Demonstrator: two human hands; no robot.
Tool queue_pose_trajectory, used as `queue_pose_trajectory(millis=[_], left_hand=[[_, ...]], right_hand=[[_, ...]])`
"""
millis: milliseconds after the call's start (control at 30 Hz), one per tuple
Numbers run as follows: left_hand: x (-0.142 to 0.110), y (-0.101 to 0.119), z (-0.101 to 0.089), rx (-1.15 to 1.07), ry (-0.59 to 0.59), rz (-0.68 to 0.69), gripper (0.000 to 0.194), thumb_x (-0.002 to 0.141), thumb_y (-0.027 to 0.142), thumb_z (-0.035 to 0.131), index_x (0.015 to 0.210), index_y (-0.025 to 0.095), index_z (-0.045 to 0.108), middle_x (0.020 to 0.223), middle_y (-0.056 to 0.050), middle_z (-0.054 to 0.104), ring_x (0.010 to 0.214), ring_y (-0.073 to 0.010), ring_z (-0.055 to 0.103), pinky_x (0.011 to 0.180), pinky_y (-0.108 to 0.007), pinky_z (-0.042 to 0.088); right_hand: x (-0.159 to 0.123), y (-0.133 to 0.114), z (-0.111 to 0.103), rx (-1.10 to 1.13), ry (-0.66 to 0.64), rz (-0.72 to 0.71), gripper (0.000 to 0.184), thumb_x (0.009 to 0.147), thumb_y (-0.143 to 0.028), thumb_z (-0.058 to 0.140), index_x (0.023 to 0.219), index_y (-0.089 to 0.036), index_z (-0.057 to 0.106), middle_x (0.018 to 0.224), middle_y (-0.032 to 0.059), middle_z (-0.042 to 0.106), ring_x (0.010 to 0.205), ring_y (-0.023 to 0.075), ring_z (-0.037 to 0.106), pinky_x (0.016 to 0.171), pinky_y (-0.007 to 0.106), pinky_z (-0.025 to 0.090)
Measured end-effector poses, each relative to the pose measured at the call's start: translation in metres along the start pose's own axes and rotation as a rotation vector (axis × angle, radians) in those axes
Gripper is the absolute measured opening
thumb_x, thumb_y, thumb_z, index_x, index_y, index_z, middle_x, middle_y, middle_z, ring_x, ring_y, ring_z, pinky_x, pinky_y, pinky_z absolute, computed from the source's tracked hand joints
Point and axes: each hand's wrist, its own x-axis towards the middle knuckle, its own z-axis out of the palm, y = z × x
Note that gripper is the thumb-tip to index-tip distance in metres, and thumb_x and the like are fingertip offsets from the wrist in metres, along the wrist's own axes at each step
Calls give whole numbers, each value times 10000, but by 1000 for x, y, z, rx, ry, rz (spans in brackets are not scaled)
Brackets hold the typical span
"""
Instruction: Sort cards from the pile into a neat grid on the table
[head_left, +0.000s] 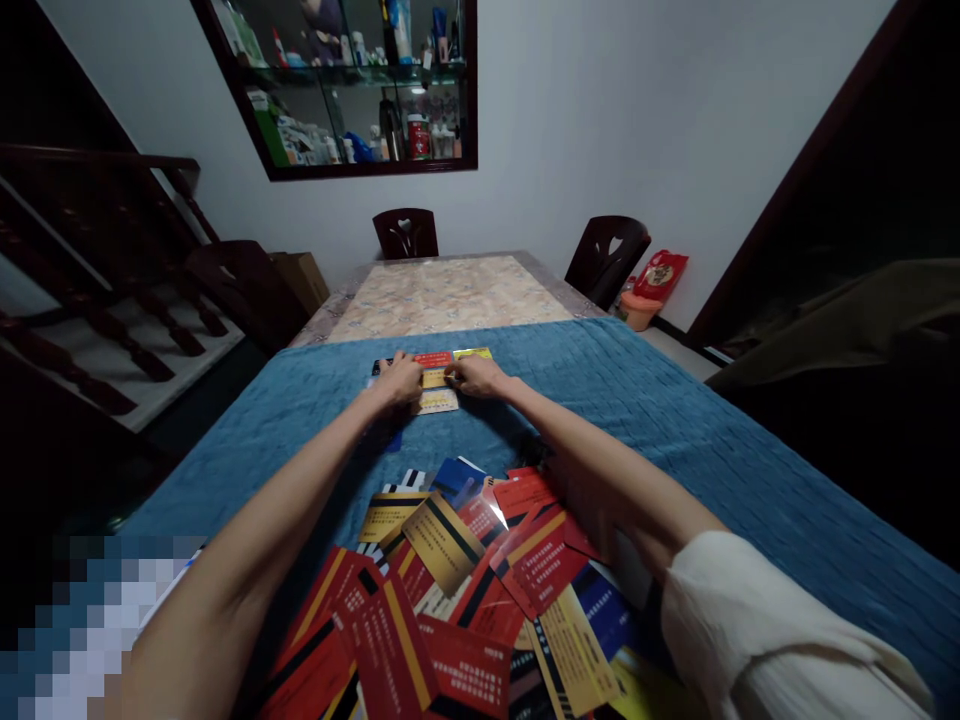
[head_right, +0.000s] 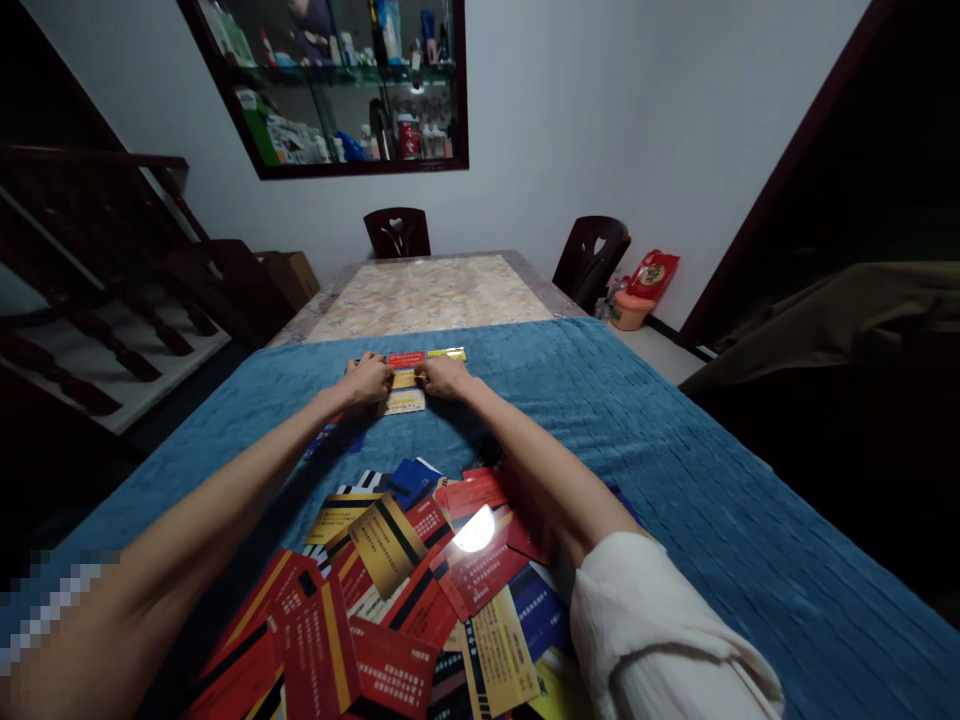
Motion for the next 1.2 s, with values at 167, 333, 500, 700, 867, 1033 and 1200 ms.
queue_pose_trajectory(millis=[167, 333, 500, 700, 867, 1033, 1200], left_hand=[[-11, 11, -5, -2, 40, 16, 326, 780, 154, 490, 1024, 139, 707, 1242, -192, 569, 1239, -354, 416, 943, -520, 403], [-23, 29, -7, -45, 144, 24, 320, 831, 194, 465, 1027, 159, 716, 1255, -187, 578, 1241, -363, 415, 935, -534, 402], [-39, 51, -15, -82, 168, 56, 330, 838, 202, 492, 1097, 164, 694, 1263, -181, 580, 1289, -360, 387, 956, -538, 389], [-65, 79, -20, -127, 216, 125, 306, 863, 200, 491, 1101, 167, 681, 1277, -157, 579, 1274, -338, 395, 984, -526, 378], [-93, 109, -26, -134, 211, 224, 267, 870, 195, 501, 1071, 144, 669, 1266, -166, 580, 1272, -335, 393, 993, -533, 369], [-117, 138, -31, -181, 236, 338, 262, 869, 180, 514, 1092, 154, 648, 1259, -159, 585, 1295, -319, 373, 1022, -536, 342], [-138, 166, -28, -277, 240, 497, 226, 893, 211, 503, 1063, 182, 650, 1208, -132, 614, 1290, -321, 377, 1002, -542, 352]], right_hand=[[-16, 2, -11, 3, 26, 10, 443, 857, -181, 537, 1287, -236, 630, 1212, 67, 688, 1139, 246, 586, 828, 287, 447], [-39, 7, -19, 0, 74, -4, 381, 846, -163, 556, 1191, -259, 686, 1190, 53, 693, 1121, 250, 565, 828, 295, 422], [-69, 12, -25, 18, 117, -24, 322, 848, -135, 558, 1105, -244, 718, 1140, 49, 698, 1068, 245, 542, 810, 306, 385], [-114, 20, -29, 26, 153, -61, 243, 896, -172, 538, 1034, -224, 731, 1062, 62, 689, 990, 228, 515, 805, 310, 344], [-156, 28, -26, 48, 193, -102, 225, 930, -222, 516, 1009, -211, 727, 1013, 85, 682, 1000, 236, 498, 813, 334, 337], [-197, 37, -22, 95, 237, -164, 216, 936, -237, 513, 974, -208, 724, 969, 94, 680, 970, 231, 500, 829, 356, 364], [-229, 46, -20, 155, 277, -217, 180, 910, -231, 557, 967, -208, 726, 947, 92, 687, 956, 231, 515, 838, 367, 402]])
